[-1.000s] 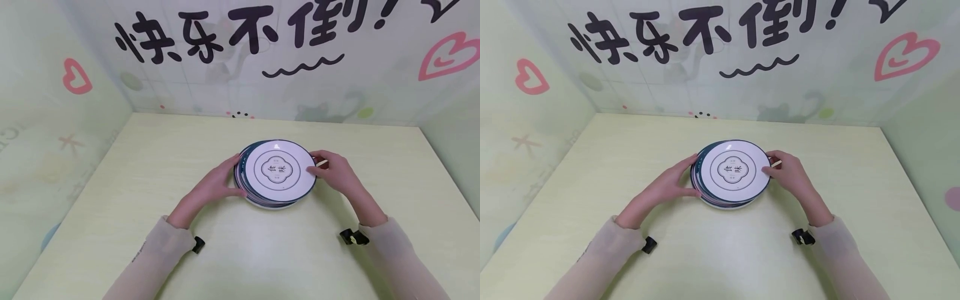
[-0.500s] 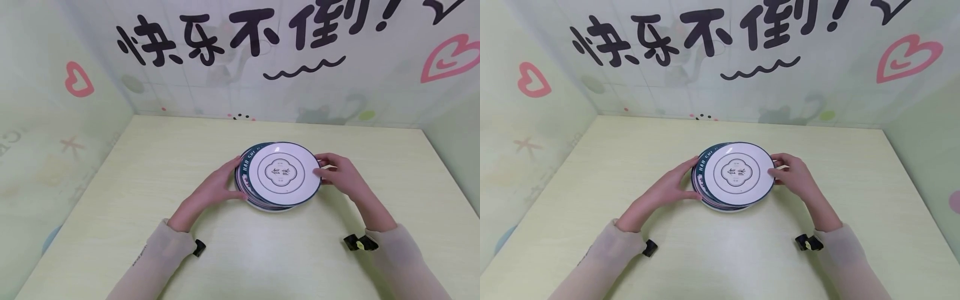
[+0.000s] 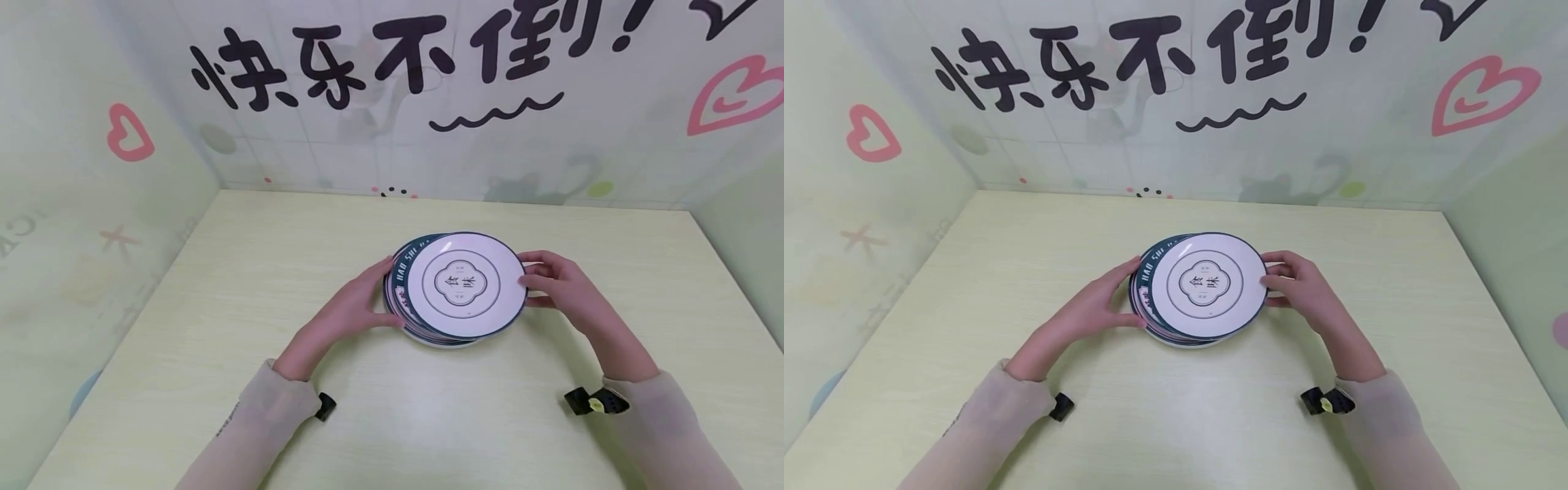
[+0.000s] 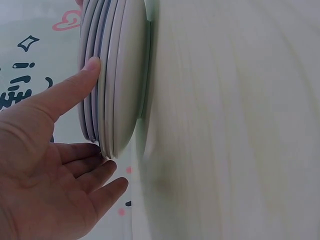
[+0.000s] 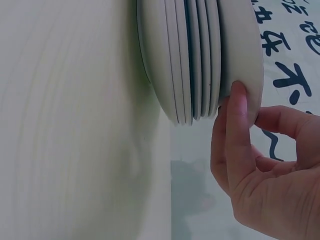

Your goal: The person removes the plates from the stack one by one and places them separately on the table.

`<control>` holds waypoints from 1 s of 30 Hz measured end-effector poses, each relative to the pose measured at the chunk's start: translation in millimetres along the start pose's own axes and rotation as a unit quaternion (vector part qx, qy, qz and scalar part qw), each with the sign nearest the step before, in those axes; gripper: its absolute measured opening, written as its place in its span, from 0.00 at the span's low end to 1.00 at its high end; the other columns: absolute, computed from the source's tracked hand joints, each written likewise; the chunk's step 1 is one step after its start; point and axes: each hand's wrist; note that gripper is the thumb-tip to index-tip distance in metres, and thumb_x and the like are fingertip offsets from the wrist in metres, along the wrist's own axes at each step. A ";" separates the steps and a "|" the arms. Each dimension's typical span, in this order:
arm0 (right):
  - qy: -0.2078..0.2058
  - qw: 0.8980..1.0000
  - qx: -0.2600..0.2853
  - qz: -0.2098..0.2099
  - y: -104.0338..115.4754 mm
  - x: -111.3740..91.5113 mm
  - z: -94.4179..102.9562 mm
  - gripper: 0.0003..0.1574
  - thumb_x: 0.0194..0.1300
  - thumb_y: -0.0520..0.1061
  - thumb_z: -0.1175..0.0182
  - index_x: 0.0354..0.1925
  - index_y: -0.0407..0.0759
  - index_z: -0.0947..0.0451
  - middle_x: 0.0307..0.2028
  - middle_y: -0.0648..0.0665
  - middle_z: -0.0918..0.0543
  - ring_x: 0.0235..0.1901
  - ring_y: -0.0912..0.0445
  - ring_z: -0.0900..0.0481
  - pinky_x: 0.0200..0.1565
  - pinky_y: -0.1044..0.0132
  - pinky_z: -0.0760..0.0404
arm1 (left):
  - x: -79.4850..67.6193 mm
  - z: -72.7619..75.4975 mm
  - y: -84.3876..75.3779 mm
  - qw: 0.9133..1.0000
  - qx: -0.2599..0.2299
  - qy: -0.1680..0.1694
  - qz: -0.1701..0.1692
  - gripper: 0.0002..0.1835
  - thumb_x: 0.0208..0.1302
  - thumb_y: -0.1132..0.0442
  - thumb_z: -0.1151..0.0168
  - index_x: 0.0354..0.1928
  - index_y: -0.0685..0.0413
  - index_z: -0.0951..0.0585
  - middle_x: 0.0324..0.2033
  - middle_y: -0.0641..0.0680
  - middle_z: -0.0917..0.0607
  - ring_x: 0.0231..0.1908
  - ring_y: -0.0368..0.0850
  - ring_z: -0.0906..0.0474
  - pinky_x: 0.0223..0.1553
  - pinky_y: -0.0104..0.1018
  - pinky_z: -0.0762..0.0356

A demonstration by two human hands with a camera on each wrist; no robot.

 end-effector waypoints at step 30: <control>-0.057 0.987 0.148 0.038 3.7 -11.0 20.4 0.17 0.70 0.38 0.41 0.54 0.51 0.30 0.37 0.56 0.18 0.33 0.64 0.17 0.38 0.71 0.11 | 2.0 -0.4 -0.3 1.000 0.000 0.001 0.010 0.61 0.48 0.47 0.21 0.79 0.50 0.48 0.79 0.52 0.47 0.79 0.52 0.51 0.79 0.48 0.48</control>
Point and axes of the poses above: each hand's wrist, its own x-axis towards the middle knuckle, its own z-axis out of the back of the hand, y = z × x
